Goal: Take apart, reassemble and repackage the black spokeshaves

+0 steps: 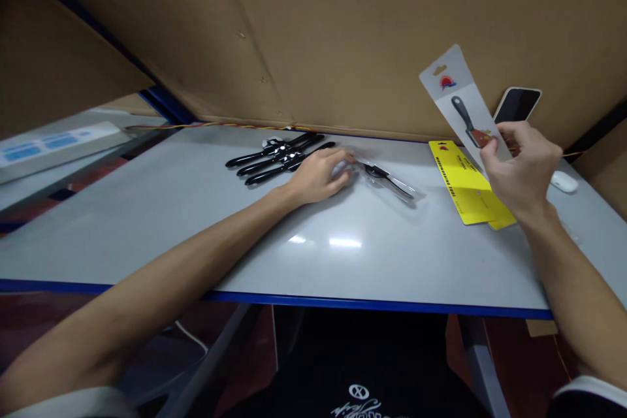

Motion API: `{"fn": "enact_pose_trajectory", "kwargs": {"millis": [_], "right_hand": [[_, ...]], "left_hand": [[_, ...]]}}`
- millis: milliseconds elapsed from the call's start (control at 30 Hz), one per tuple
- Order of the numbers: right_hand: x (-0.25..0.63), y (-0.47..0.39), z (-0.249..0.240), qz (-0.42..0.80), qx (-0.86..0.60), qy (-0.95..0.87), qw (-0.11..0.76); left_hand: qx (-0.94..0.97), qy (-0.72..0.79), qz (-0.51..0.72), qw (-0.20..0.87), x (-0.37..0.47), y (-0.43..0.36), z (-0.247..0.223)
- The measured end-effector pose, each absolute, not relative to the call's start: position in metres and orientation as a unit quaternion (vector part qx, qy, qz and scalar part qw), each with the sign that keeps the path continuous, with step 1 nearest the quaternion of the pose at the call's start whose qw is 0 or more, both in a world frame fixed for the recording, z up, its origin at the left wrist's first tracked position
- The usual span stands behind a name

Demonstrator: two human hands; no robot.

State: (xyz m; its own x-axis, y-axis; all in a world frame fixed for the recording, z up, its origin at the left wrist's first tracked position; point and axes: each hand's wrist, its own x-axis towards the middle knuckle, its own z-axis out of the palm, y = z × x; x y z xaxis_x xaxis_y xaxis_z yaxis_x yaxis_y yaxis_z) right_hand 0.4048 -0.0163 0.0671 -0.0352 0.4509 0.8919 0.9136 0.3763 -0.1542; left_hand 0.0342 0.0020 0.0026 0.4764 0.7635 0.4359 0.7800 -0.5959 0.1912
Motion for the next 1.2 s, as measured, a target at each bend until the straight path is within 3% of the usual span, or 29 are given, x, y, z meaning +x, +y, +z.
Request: {"fn": "enact_pose_trajectory", "kwargs": {"millis": [167,433,567,700,833,1200], "right_hand": [[0.391,-0.025,0.067,-0.210,-0.444,-0.702,0.516],[0.376,-0.021,0.060,0.039,-0.454,-0.642,0.616],[0.371,-0.019,0.058,0.174,-0.441,-0.602,0.643],[0.370,-0.020,0.055,0.302,-0.442,-0.575,0.619],[0.367,-0.022,0.054,0.391,-0.448,-0.555,0.582],[0.364,-0.041,0.075,0.292,-0.459,-0.619,0.566]], "left_hand": [[-0.865,-0.440,-0.239,-0.010,0.034,-0.002,0.000],[-0.913,-0.316,-0.224,-0.129,0.039,-0.004,-0.004],[-0.906,-0.326,-0.237,-0.125,0.048,-0.015,-0.001],[-0.879,-0.403,-0.247,-0.062,0.060,-0.028,0.002],[-0.858,-0.451,-0.230,-0.094,0.070,-0.036,0.007],[-0.824,-0.418,-0.308,-0.227,0.067,-0.023,0.003]]}}
